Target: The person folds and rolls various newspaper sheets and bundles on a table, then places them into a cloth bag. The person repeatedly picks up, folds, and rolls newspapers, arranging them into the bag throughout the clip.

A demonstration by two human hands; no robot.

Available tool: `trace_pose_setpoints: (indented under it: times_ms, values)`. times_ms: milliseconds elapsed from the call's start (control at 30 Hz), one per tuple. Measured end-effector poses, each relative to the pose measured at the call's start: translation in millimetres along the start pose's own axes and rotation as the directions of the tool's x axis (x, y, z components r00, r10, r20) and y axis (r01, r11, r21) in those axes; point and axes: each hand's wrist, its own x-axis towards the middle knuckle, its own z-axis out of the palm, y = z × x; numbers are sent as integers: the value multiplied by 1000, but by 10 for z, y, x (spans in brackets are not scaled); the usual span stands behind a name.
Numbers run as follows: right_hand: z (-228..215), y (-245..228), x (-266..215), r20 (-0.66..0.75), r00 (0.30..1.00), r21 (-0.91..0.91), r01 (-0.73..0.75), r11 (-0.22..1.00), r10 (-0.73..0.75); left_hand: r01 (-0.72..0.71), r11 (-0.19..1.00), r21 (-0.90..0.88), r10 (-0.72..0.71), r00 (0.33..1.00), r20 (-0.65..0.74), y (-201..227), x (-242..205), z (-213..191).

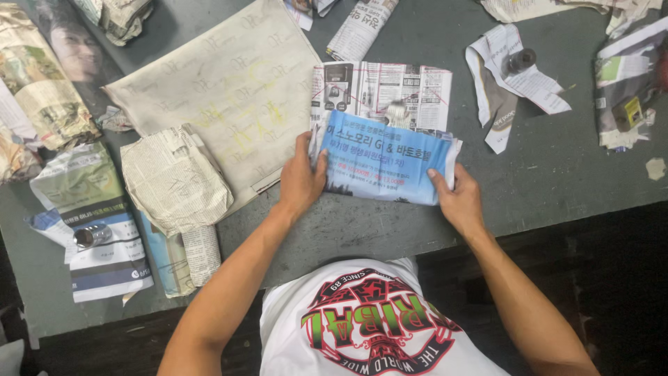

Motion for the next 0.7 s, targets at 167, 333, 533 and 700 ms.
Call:
trace_pose_setpoints:
  times_ms: [167, 333, 533, 700]
  values:
    - [32, -320, -9, -48, 998, -279, -51, 959, 39, -407, 878, 253, 472, 827, -306, -26, -263, 190]
    - [24, -446, 27, -29, 998, -307, 39, 951, -50, -676, 421, 604, 855, 519, -15, -33, -340, 383]
    - [1, -383, 6, -59, 996, -153, -71, 986, 63, -668, 410, 621, 744, 639, 196, -132, -252, 541]
    - [-25, -178, -97, -299, 954, -67, -28, 997, 7, -667, 386, 637, 792, 594, 143, -241, -224, 597]
